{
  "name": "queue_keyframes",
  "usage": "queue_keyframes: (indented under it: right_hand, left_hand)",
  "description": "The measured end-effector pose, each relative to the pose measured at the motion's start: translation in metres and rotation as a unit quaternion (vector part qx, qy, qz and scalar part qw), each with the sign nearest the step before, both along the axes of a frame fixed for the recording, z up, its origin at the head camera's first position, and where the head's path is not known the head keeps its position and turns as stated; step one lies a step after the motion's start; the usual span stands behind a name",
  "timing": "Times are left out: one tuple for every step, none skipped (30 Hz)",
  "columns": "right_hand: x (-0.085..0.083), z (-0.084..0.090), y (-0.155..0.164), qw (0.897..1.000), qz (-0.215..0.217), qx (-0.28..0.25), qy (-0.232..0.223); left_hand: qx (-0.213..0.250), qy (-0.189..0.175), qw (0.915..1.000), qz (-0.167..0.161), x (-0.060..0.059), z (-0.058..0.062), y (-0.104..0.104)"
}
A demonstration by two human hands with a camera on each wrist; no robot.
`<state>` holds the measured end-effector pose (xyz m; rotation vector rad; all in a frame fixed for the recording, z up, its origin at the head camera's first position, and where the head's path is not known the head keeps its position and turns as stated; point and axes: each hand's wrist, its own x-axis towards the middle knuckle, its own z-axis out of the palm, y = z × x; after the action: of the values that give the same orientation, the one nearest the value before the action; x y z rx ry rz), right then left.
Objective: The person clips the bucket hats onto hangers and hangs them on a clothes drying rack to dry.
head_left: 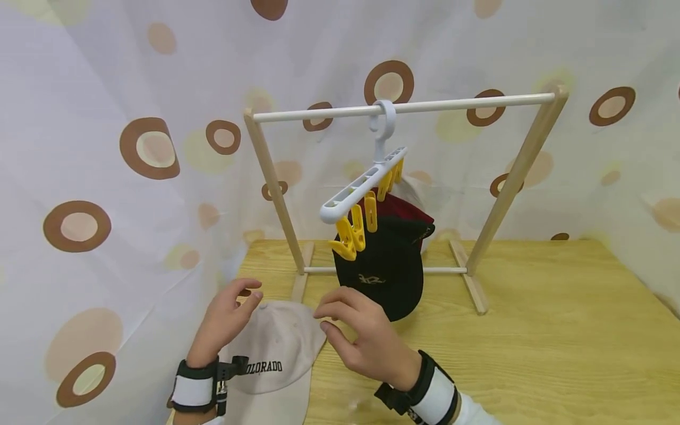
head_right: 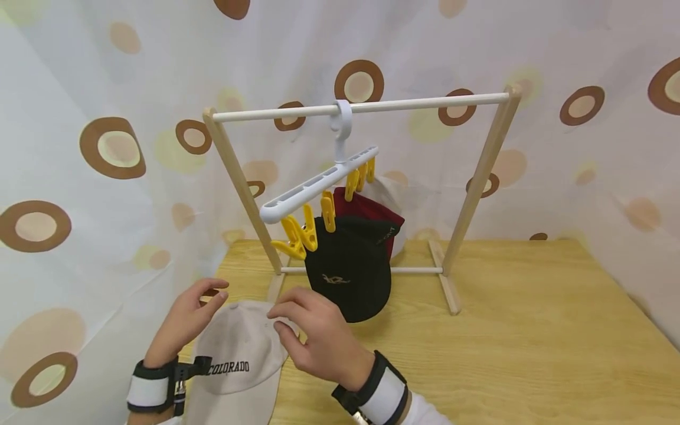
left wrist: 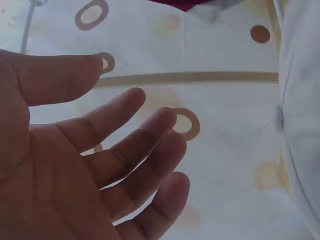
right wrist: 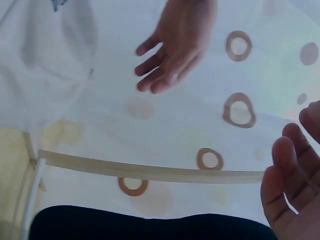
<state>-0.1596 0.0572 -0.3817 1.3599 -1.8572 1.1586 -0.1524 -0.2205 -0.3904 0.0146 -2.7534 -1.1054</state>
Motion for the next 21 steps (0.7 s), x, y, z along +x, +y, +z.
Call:
queue_keyframes:
  right_hand:
    - [0.0,-0.003,0.0,1.0,-0.008,0.017,-0.016]
    - [-0.001,-0.006,-0.001,0.999,-0.015,0.033,-0.03]
    - [-0.002,-0.008,-0.001,0.998,-0.023,0.051,-0.042]
    - [-0.003,-0.011,-0.001,0.996,-0.029,0.07,-0.057]
    - [-0.003,-0.013,-0.002,0.993,-0.034,0.089,-0.07]
    - [-0.004,-0.015,-0.002,0.99,-0.039,0.109,-0.085]
    - [-0.005,-0.016,-0.003,0.986,-0.042,0.129,-0.102]
    - [-0.006,-0.018,-0.004,0.982,-0.044,0.146,-0.115]
    - [-0.007,-0.019,-0.005,0.978,-0.043,0.161,-0.127]
    - [-0.008,-0.02,-0.007,0.974,-0.042,0.173,-0.138]
    - [-0.01,-0.022,-0.009,0.971,-0.04,0.183,-0.147]
    - [-0.012,-0.024,-0.011,0.969,-0.037,0.189,-0.154]
    - [-0.015,-0.026,-0.013,0.968,-0.035,0.192,-0.159]
    - [-0.018,-0.028,-0.016,0.967,-0.033,0.192,-0.165]
    - [-0.021,-0.031,-0.019,0.966,-0.031,0.193,-0.169]
    - [-0.024,-0.034,-0.022,0.965,-0.03,0.193,-0.176]
    - [-0.028,-0.038,-0.025,0.963,-0.029,0.193,-0.184]
    - [-0.031,-0.042,-0.028,0.962,-0.028,0.195,-0.19]
    - [-0.034,-0.046,-0.031,0.96,-0.03,0.198,-0.198]
    - [-0.037,-0.049,-0.034,0.957,-0.034,0.202,-0.204]
    - [-0.039,-0.052,-0.037,0.954,-0.037,0.207,-0.212]
  left_hand:
    - [-0.014,0.002,0.9999,0.004,0.0,-0.001,-0.001]
    - [-0.02,0.0,0.9998,0.009,0.001,-0.001,-0.002]
    - [-0.023,-0.003,0.9996,0.013,0.0,-0.001,-0.003]
    - [-0.023,-0.007,0.9996,0.016,0.0,-0.002,-0.004]
    - [-0.02,-0.013,0.9996,0.018,-0.001,-0.003,-0.005]
    - [-0.017,-0.018,0.9995,0.018,-0.002,-0.004,-0.007]
    - [-0.012,-0.025,0.9995,0.018,-0.003,-0.005,-0.008]
    - [-0.005,-0.03,0.9994,0.017,-0.004,-0.006,-0.008]
    - [0.0,-0.036,0.9992,0.016,-0.005,-0.007,-0.009]
    - [0.008,-0.042,0.999,0.015,-0.005,-0.008,-0.01]
    - [0.015,-0.048,0.9986,0.013,-0.006,-0.009,-0.011]
    - [0.021,-0.055,0.9982,0.013,-0.006,-0.011,-0.012]
    - [0.025,-0.062,0.9977,0.013,-0.007,-0.012,-0.012]
    - [0.028,-0.069,0.9971,0.015,-0.008,-0.013,-0.013]
    - [0.028,-0.076,0.9966,0.017,-0.008,-0.014,-0.014]
    - [0.028,-0.083,0.996,0.02,-0.009,-0.016,-0.014]
    - [0.025,-0.089,0.9955,0.022,-0.009,-0.017,-0.016]
    - [0.021,-0.095,0.9949,0.026,-0.009,-0.019,-0.016]
    - [0.017,-0.1,0.9944,0.028,-0.01,-0.021,-0.017]
    - [0.015,-0.104,0.994,0.029,-0.01,-0.023,-0.018]
    - [0.011,-0.108,0.9936,0.029,-0.01,-0.024,-0.019]
